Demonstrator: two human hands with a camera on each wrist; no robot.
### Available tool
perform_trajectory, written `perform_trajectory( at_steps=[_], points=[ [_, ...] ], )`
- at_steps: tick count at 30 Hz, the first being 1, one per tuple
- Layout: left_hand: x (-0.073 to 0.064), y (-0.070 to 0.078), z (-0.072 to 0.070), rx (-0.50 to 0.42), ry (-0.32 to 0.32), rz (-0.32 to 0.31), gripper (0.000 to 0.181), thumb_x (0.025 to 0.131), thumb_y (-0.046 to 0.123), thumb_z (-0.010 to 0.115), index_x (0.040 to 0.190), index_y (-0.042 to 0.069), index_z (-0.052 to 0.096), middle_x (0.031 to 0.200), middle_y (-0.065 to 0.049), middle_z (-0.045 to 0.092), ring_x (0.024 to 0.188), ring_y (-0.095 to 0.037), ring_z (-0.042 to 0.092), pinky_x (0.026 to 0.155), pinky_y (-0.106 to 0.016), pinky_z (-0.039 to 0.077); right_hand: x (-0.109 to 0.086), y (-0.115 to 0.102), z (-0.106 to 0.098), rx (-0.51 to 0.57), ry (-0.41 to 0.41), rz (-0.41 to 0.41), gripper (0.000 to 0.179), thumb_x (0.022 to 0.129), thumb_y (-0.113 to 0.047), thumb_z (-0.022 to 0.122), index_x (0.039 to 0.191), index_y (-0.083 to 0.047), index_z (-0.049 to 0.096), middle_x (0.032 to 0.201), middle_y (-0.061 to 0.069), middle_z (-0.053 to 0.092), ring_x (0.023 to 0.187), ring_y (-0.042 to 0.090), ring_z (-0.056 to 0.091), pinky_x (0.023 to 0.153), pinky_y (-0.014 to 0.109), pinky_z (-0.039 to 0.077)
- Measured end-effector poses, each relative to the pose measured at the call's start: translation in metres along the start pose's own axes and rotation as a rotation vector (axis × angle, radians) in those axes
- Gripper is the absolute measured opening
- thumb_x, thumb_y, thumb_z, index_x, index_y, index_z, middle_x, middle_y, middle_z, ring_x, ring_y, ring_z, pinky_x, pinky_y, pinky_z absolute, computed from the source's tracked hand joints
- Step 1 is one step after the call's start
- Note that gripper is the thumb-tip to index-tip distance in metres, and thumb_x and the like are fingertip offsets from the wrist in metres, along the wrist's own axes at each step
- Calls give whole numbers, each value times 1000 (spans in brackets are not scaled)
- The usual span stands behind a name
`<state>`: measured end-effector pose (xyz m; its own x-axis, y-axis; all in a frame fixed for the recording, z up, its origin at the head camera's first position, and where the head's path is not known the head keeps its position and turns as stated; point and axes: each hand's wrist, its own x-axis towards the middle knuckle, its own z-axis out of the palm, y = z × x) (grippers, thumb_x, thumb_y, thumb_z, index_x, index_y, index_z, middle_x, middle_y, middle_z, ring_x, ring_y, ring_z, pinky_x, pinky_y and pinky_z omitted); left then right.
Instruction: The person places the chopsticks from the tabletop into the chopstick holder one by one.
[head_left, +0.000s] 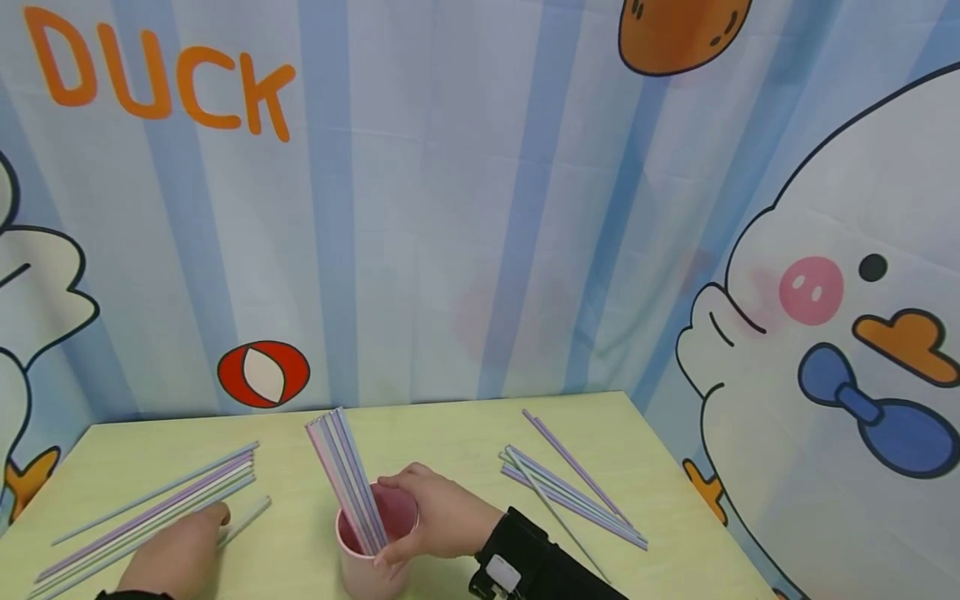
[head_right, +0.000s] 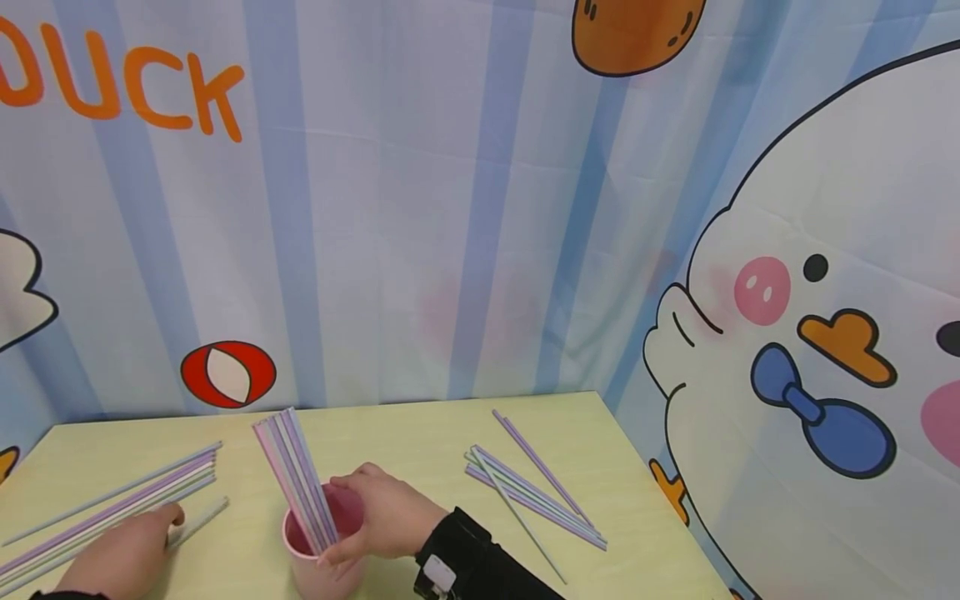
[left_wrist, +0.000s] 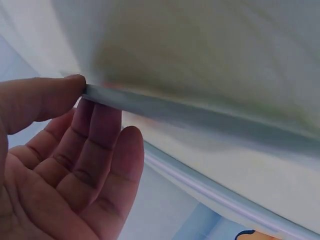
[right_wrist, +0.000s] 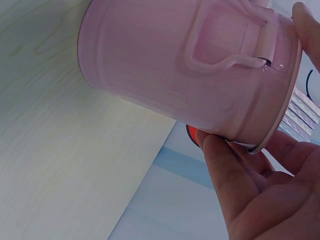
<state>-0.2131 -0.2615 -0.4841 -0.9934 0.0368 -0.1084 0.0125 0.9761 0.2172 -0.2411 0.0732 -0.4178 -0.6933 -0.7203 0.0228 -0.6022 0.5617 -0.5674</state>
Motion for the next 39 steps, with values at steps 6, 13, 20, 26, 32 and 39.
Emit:
perform_trajectory(
  at_steps=[6,13,20,26,32,39],
  points=[
    [4,12,-12,-17,40,11,25,87,4,50,112,-1,49,96,-11,59,80,-21,56,70,-45,46,-1,-1,-1,-25,-1,-18,84,63,-60,70,131,-18,46,110,-10,48,97,1,46,79,17,39],
    [-1,24,-31,-49,148,26,42,83,9,55,121,-3,43,84,-8,57,66,-17,49,64,-40,45,0,-1,-1,-9,-3,7,85,60,-59,71,131,-19,46,109,-10,48,94,1,46,79,18,40],
    [-6,33,-49,-150,152,25,58,82,13,59,130,-1,30,79,-3,49,59,-15,42,51,-31,37,0,0,0,-14,2,-1,86,60,-60,71,132,-19,45,109,-10,48,95,1,46,79,17,40],
    [-10,43,-65,-246,229,55,58,83,14,59,130,-2,29,84,-4,48,67,-16,47,53,-28,43,-1,-1,-1,4,0,-1,86,60,-59,71,131,-18,46,109,-10,48,95,1,46,78,17,40],
    [-15,54,-83,-349,301,67,51,86,16,56,128,0,30,91,-5,51,73,-15,55,59,-32,48,-1,-1,-1,15,-4,6,85,60,-58,72,131,-19,46,108,-10,48,94,1,47,78,18,40],
    [-24,70,-103,-499,423,116,52,91,23,49,131,-1,25,101,-9,48,79,-18,58,60,-33,47,0,1,0,20,-2,6,85,60,-59,71,131,-20,46,109,-10,48,94,2,47,79,18,40]
  ],
)
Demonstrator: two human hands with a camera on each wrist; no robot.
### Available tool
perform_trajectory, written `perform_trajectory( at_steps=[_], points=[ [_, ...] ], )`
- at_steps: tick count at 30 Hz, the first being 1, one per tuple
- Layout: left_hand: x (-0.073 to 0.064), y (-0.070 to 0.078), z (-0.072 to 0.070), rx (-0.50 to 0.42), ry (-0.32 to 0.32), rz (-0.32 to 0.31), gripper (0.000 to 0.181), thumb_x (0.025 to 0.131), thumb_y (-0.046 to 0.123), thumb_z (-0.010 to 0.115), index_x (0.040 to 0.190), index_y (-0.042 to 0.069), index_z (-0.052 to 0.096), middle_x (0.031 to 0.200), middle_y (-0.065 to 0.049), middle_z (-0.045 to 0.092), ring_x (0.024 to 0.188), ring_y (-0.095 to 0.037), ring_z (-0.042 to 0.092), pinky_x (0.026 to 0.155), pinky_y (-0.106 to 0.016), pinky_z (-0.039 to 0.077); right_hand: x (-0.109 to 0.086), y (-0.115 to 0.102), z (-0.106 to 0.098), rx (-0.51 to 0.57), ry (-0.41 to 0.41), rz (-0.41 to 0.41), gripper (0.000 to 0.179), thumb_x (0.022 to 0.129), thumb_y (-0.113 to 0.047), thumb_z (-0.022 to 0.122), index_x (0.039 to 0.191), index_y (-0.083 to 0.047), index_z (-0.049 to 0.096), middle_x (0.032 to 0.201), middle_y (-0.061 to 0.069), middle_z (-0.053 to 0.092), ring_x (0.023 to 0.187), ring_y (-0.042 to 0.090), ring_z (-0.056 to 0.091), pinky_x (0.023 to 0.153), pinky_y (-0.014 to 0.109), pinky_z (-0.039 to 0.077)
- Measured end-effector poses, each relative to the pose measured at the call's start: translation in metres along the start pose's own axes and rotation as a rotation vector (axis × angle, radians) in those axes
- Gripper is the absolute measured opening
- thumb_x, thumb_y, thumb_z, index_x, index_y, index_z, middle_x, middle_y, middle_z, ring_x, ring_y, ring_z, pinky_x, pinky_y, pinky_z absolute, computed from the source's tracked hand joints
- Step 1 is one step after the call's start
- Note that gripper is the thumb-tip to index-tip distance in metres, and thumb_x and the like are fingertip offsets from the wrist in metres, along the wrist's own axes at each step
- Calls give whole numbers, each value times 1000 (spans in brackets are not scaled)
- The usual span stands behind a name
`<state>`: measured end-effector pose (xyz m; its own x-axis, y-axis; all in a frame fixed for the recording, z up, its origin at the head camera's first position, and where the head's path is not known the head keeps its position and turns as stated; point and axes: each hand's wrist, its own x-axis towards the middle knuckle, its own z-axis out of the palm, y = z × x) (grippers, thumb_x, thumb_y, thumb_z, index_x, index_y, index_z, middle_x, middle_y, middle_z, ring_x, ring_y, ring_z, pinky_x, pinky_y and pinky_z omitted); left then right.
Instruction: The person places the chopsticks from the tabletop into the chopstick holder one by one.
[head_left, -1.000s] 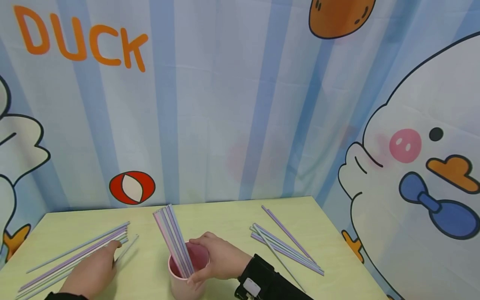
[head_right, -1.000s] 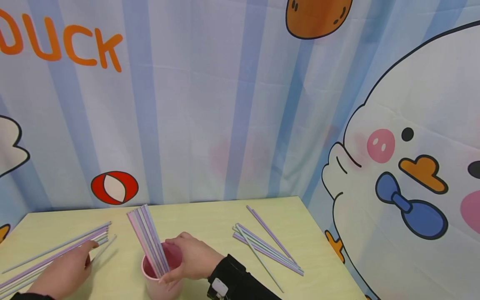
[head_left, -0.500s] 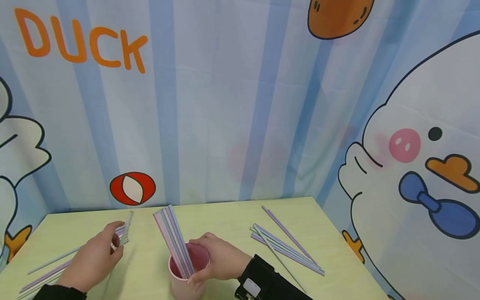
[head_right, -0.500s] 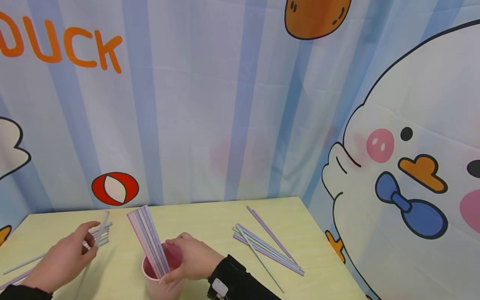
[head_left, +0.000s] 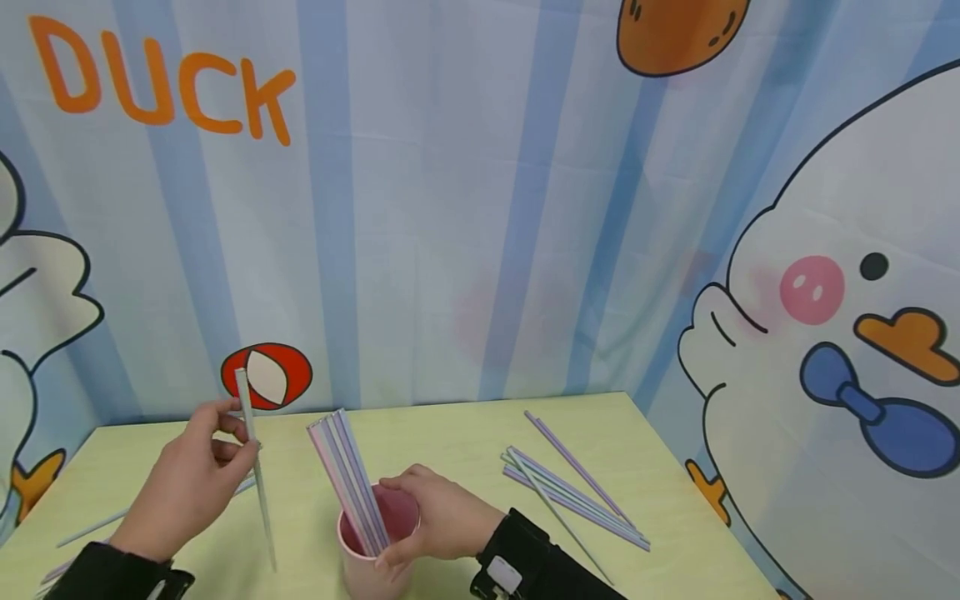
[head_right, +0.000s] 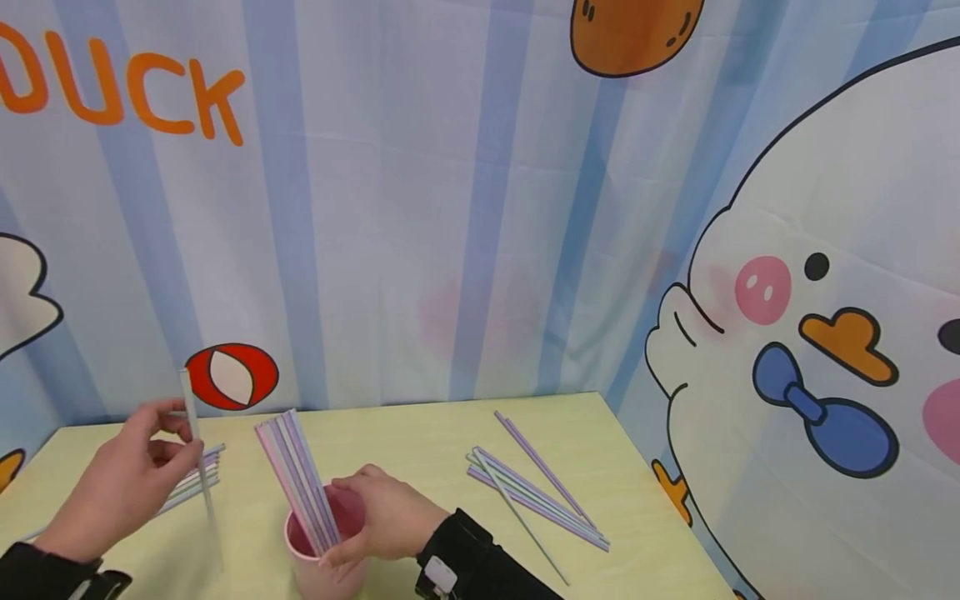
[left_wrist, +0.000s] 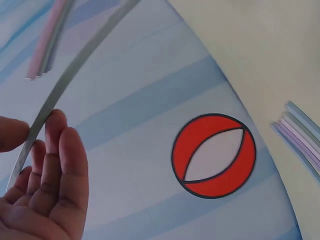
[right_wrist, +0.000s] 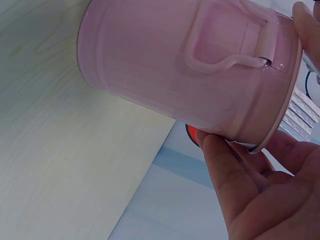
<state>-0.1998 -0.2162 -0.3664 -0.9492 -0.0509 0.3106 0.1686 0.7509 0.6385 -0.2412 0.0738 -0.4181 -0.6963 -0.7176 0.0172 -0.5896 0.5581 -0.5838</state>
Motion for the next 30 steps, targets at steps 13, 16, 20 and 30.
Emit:
perform_trajectory(
  at_steps=[13,16,20,30],
  points=[
    [2,32,-5,-220,182,92,57,92,29,49,135,4,21,109,-10,44,85,-12,59,69,-18,45,-1,1,0,8,2,7,84,60,-59,72,131,-21,46,109,-10,47,95,2,47,79,19,40],
    [3,33,-3,-250,193,93,57,92,28,49,135,5,19,109,-10,44,84,-10,59,69,-18,44,0,1,-1,26,-5,5,84,61,-58,72,131,-20,46,109,-10,47,95,2,47,79,19,40],
    [4,32,3,-294,167,80,56,93,28,48,134,5,19,110,-10,44,85,-9,59,70,-18,44,0,1,-1,31,-11,4,84,61,-58,72,132,-20,45,109,-10,47,95,2,46,79,18,40],
    [4,30,19,-265,95,44,51,94,34,45,129,4,24,109,-10,46,86,-11,61,73,-24,46,-1,1,-1,1,-13,-11,86,63,-59,70,133,-18,44,110,-10,47,95,1,47,79,17,39]
  ],
)
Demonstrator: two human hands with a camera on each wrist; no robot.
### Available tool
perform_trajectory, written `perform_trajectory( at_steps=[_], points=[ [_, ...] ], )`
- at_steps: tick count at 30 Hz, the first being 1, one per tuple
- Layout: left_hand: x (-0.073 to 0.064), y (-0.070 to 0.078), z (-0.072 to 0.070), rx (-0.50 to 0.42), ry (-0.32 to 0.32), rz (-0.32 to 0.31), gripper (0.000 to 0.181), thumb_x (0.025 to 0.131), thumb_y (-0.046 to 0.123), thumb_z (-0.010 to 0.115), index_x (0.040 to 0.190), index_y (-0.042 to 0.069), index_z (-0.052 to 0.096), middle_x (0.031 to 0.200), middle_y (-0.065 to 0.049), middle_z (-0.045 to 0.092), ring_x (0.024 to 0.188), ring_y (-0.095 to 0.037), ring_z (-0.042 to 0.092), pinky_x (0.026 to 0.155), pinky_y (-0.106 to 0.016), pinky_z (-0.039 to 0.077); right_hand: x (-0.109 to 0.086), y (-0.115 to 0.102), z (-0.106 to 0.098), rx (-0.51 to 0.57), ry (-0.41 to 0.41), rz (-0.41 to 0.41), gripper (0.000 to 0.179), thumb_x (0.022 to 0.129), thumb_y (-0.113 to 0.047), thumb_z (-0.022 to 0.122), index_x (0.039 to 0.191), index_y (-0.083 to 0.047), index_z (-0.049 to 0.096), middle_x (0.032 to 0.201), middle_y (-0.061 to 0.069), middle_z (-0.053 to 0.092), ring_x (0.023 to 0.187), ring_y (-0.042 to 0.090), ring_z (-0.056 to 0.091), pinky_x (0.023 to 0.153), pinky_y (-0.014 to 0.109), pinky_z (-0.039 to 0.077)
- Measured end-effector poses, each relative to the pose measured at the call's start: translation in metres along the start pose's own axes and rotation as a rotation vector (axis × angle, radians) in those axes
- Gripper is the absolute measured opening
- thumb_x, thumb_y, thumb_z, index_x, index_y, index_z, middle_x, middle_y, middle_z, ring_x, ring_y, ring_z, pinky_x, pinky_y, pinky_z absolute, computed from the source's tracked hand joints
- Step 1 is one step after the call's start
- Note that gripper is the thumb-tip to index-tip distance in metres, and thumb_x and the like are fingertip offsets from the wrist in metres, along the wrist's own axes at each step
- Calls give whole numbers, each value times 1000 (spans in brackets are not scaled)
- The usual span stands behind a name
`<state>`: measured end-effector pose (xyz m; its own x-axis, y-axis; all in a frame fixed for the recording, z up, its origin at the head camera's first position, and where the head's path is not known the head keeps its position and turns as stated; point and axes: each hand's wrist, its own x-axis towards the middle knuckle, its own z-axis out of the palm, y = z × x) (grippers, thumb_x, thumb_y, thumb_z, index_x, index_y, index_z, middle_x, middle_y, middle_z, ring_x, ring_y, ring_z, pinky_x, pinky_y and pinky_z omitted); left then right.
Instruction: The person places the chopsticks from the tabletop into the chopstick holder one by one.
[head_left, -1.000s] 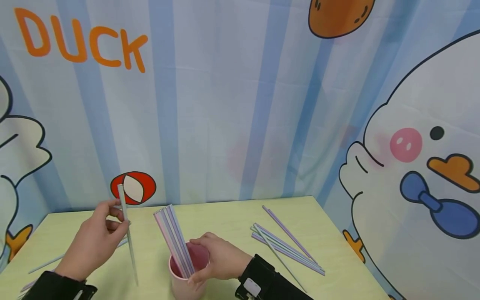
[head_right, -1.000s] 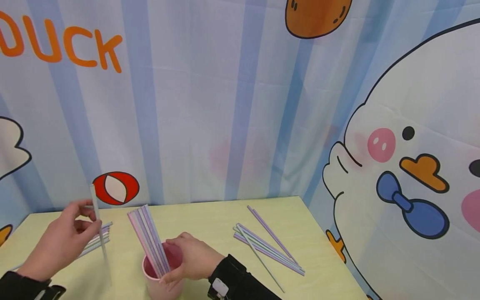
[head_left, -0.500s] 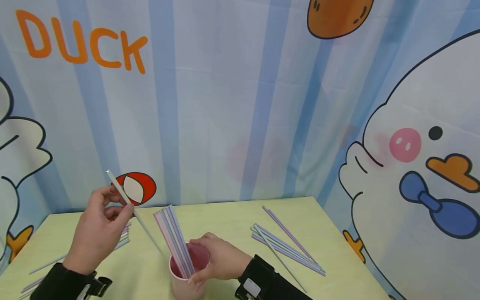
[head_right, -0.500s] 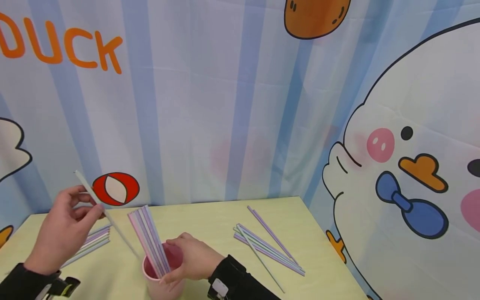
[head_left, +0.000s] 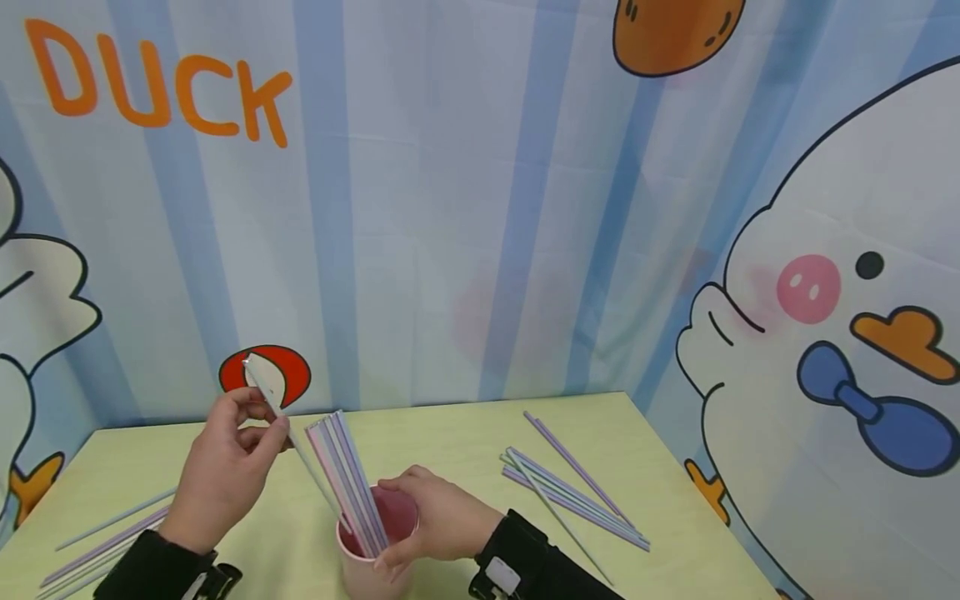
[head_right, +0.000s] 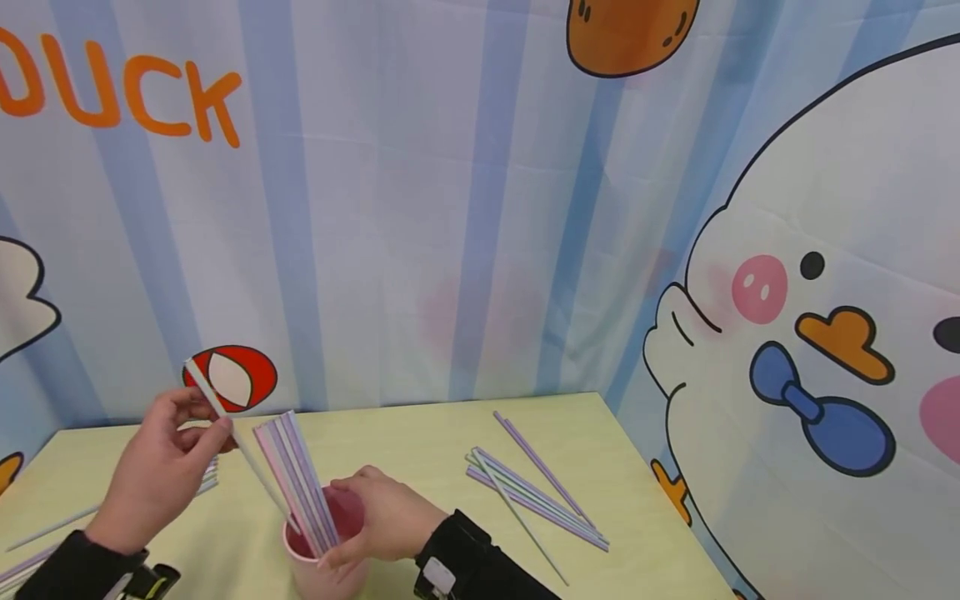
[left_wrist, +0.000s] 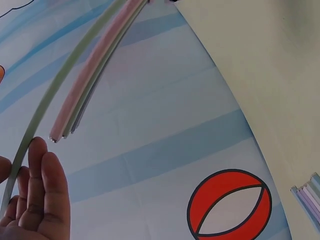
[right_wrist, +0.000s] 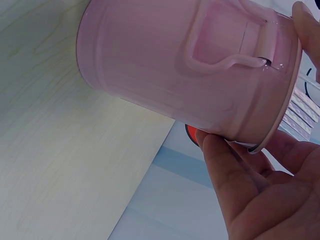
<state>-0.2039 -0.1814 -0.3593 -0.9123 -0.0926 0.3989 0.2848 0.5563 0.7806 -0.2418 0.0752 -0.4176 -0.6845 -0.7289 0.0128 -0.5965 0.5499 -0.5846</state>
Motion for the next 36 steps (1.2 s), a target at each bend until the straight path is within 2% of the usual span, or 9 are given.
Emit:
perform_trajectory(
  at_steps=[8,19,25,36],
  points=[
    [-4,-11,12,19,-68,-47,53,92,40,47,128,5,29,107,-9,50,85,-12,59,74,-29,46,0,-1,1,-19,10,-12,85,63,-59,70,132,-17,44,110,-9,47,95,0,47,79,16,39],
    [-11,-23,29,131,-137,-120,48,88,44,52,115,7,40,98,-6,54,82,-16,54,67,-29,48,0,0,0,-3,8,-25,85,63,-59,69,133,-17,44,110,-9,47,95,2,47,79,17,39],
    [-15,-28,33,164,-210,-144,38,88,39,55,110,8,45,92,-4,54,80,-16,51,68,-29,46,0,1,1,-7,5,-28,85,64,-59,69,133,-18,43,110,-9,47,95,2,47,79,16,39],
    [-19,-34,35,149,-306,-154,25,89,33,55,102,12,52,85,2,55,75,-12,52,67,-28,45,1,4,2,-11,10,-35,86,64,-60,68,135,-18,41,110,-9,46,96,2,46,80,17,39]
  ],
)
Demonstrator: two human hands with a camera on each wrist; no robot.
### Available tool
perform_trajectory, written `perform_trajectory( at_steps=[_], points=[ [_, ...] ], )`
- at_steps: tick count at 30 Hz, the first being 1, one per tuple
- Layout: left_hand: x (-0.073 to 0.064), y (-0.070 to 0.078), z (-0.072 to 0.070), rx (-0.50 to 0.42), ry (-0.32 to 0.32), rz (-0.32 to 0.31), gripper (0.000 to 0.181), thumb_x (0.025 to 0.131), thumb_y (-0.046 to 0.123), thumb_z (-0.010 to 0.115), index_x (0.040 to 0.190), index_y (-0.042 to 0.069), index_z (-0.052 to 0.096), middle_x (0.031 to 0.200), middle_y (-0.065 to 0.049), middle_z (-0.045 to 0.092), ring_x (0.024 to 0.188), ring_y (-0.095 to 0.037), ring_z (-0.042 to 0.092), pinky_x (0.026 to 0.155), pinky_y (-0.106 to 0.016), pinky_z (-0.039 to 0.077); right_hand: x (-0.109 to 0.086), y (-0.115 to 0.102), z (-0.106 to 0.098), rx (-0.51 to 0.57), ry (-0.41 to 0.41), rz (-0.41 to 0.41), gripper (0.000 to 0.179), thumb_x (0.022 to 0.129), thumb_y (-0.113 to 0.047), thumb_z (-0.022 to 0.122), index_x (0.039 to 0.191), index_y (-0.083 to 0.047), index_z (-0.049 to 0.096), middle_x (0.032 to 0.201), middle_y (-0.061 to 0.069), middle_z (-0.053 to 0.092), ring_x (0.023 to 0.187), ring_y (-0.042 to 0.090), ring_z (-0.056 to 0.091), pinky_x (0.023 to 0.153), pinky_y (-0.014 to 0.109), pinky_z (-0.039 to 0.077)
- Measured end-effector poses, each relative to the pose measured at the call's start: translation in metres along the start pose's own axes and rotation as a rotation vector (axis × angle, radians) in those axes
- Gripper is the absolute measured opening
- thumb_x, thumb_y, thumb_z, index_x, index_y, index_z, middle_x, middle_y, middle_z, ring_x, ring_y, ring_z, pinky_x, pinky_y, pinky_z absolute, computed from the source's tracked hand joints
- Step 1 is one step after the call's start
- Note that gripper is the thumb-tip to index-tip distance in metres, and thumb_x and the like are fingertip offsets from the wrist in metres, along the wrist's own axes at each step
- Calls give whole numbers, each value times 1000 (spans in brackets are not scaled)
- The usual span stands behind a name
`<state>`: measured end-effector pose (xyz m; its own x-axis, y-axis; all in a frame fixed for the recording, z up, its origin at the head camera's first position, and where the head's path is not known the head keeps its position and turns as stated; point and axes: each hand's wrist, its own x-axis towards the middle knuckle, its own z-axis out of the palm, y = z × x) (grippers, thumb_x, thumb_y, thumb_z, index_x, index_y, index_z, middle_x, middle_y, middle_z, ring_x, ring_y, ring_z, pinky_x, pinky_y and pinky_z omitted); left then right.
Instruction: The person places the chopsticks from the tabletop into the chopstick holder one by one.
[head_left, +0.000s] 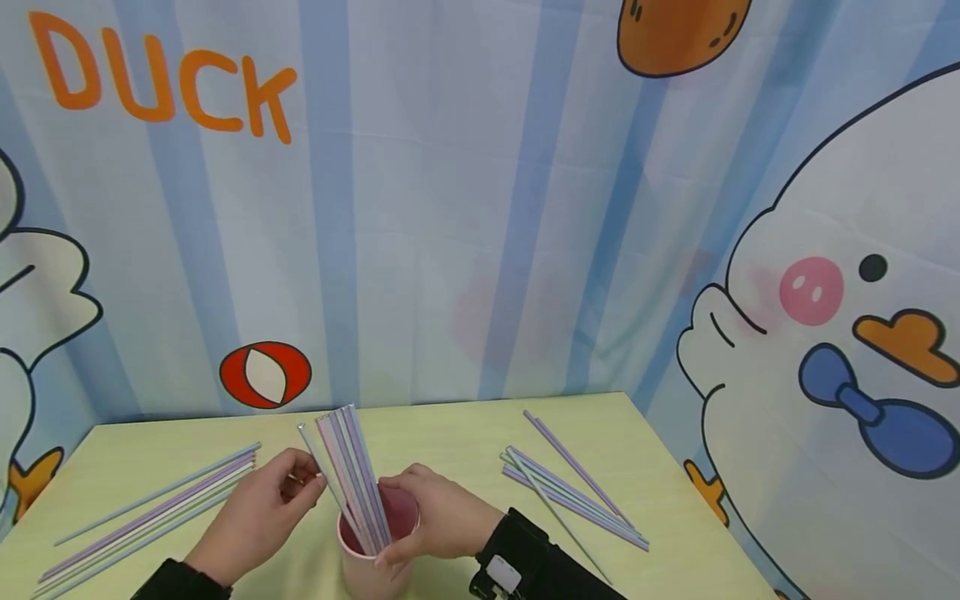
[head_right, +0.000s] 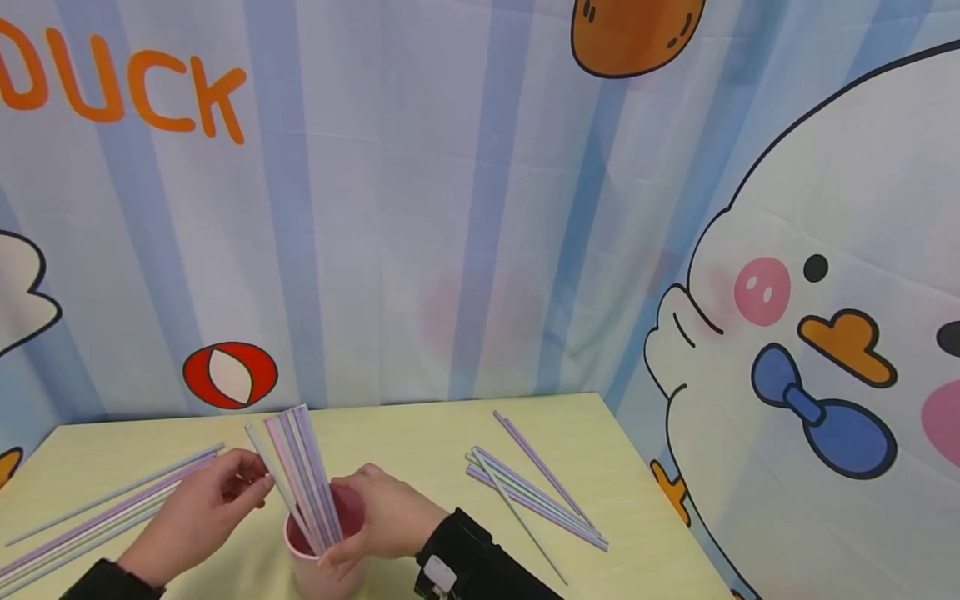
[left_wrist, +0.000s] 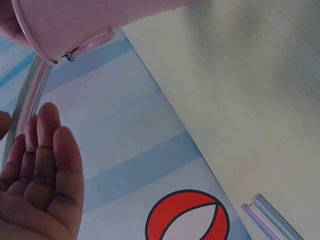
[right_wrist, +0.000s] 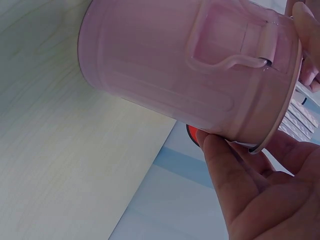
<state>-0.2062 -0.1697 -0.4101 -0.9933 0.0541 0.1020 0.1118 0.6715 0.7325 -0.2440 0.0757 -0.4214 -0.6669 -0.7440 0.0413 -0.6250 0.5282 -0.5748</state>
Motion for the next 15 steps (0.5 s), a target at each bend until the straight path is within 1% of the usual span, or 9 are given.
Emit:
perform_trajectory(
  at_steps=[6,10,13,15],
  points=[
    [-2,-7,-2,2,-30,8,21,89,30,56,99,12,55,83,3,57,74,-10,52,67,-28,44,-1,-1,0,-7,6,6,87,64,-59,69,135,-17,42,109,-9,46,96,1,46,80,16,39],
    [-3,-14,-3,12,-35,-12,19,89,29,56,99,12,56,83,4,57,75,-10,53,68,-28,44,-1,-2,0,-23,8,2,87,64,-60,69,134,-16,42,110,-9,47,97,1,46,81,16,38],
    [-3,-22,-5,38,-40,-32,21,89,32,55,99,14,56,84,4,57,77,-10,53,69,-29,44,-1,-3,-1,-32,9,-1,87,64,-59,69,134,-16,42,111,-9,47,98,1,45,82,17,38],
    [-3,-28,-8,75,-33,-29,24,89,35,55,99,13,56,85,4,56,78,-11,52,69,-30,44,-1,-3,-1,-37,11,-2,88,63,-60,69,134,-15,42,111,-9,47,98,1,45,82,16,38]
  ],
)
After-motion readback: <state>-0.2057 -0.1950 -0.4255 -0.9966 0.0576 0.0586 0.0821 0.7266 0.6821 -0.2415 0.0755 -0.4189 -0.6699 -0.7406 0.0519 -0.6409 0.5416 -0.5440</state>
